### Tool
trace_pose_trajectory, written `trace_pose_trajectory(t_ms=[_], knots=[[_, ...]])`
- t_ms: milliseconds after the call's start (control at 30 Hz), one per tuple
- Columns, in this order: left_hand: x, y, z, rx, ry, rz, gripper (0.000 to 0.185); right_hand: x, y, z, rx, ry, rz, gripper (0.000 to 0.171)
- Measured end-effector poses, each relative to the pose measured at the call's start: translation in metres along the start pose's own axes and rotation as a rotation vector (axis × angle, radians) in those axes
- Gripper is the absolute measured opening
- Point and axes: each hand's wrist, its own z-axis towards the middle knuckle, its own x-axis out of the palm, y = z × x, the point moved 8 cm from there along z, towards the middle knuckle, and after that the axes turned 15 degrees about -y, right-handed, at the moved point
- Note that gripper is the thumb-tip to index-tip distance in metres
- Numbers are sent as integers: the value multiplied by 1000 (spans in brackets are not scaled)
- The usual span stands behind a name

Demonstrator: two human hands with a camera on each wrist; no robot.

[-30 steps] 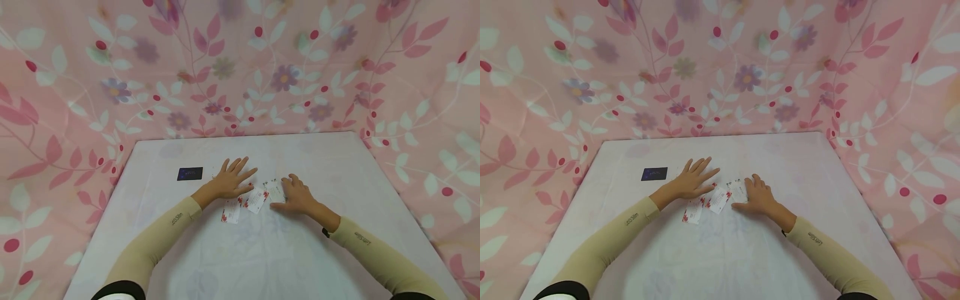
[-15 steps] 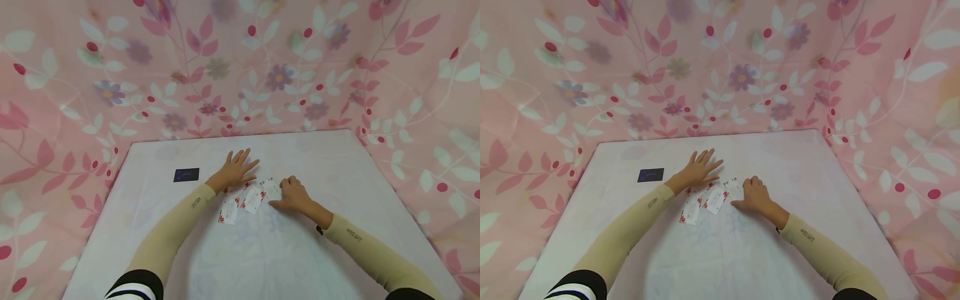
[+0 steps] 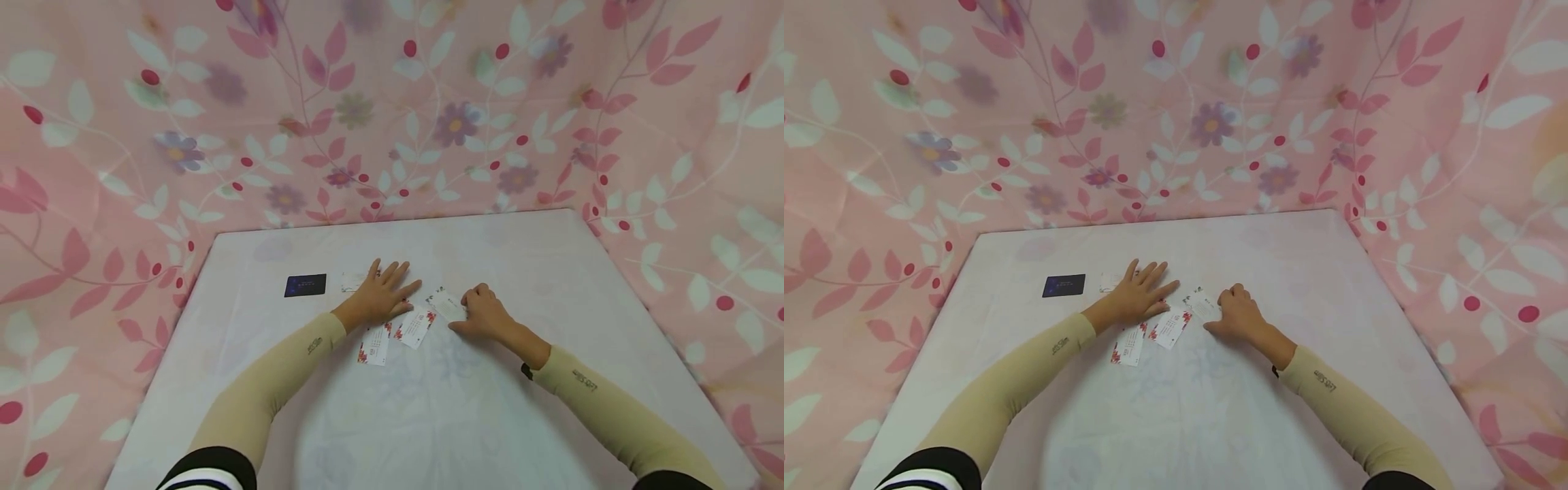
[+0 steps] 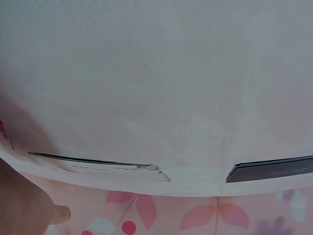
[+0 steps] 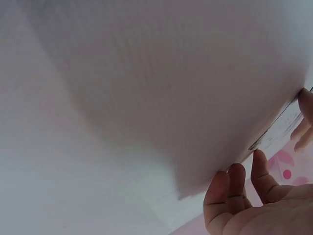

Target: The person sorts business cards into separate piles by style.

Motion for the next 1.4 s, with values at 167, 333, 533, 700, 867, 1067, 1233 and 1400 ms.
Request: trace_pose_trajectory(t_ms=[167,333,533,700,867,1067,1233,1400], knots=[[5,-1,2,2,-2,-7,72,0,-3,5,-1,16,35,52],[2,-5,15,-1,-55,-83,69,1,-3,9,-42,26,43,48],[-2,-10,32,-51,-4,-162,67,0,1,14,-81,27,81,49],[-1,-14,37,-100,31,-225,64,-2,4,15,-103,20,137,53],[-7,-18,40,-109,-16,-259,65,0,5,13,-108,44,257,50],[-12,-20,41,-140,-38,-296,61,-2,7,12,-152,9,313,30],[-10,-22,38,-144,-20,-296,59,-5,4,13,-138,-28,312,26],[-7,-23,36,-154,19,-341,56,-5,2,14,-133,0,309,27]])
